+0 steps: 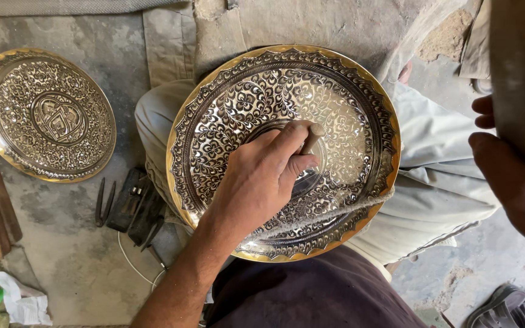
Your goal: The person sits on the floor of a workshop holding a small punch against the center of an engraved brass tray and strikes it with a wooden mallet, working the raised central motif. A second finished tray rests on the floor beside them as they continue hammering around the design.
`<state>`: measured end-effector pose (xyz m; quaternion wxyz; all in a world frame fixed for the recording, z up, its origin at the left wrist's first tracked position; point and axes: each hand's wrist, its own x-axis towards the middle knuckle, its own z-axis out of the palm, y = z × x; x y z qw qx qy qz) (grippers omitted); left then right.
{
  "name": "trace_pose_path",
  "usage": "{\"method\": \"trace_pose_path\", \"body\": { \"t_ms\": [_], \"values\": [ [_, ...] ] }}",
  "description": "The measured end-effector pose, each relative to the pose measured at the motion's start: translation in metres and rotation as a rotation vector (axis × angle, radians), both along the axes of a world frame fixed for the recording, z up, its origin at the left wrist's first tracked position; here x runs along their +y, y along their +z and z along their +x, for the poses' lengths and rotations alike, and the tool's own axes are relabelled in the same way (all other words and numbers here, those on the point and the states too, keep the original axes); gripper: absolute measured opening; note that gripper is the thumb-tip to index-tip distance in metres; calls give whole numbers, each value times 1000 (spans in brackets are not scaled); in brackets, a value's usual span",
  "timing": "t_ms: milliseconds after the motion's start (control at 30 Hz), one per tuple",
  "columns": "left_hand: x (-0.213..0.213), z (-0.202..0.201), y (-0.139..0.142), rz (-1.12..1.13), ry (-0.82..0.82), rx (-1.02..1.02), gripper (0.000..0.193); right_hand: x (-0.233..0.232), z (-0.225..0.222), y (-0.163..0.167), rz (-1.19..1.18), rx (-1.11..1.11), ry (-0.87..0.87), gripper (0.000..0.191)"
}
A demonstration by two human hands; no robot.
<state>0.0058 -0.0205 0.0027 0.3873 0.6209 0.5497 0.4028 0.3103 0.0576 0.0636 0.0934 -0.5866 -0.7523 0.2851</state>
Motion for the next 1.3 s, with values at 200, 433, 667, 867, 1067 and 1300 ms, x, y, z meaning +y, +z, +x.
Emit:
{"method": "trace_pose_path", "body": {
  "t_ms": [200, 433, 667, 867, 1067, 1300],
  "values": [
    [-1, -1, 1, -41, -17, 28, 28, 13, -14, 15, 258, -383, 367, 44],
    [1, -1, 3, -40, -3, 10, 30, 19, -33, 31, 287, -410, 419, 53],
    [1, -3, 3, -22, -30, 49, 27, 15, -28, 29, 249, -467, 398, 54],
    [1, -2, 0, -32, -30, 15, 28, 14, -25, 29, 190, -456, 372, 53],
    [-1, -5, 0, 10, -34, 12, 30, 12, -33, 29, 190, -446, 362, 49],
    [2, -7, 3, -5, -55, 22, 26, 7, -27, 33, 206, -373, 349, 52]
  ]
}}
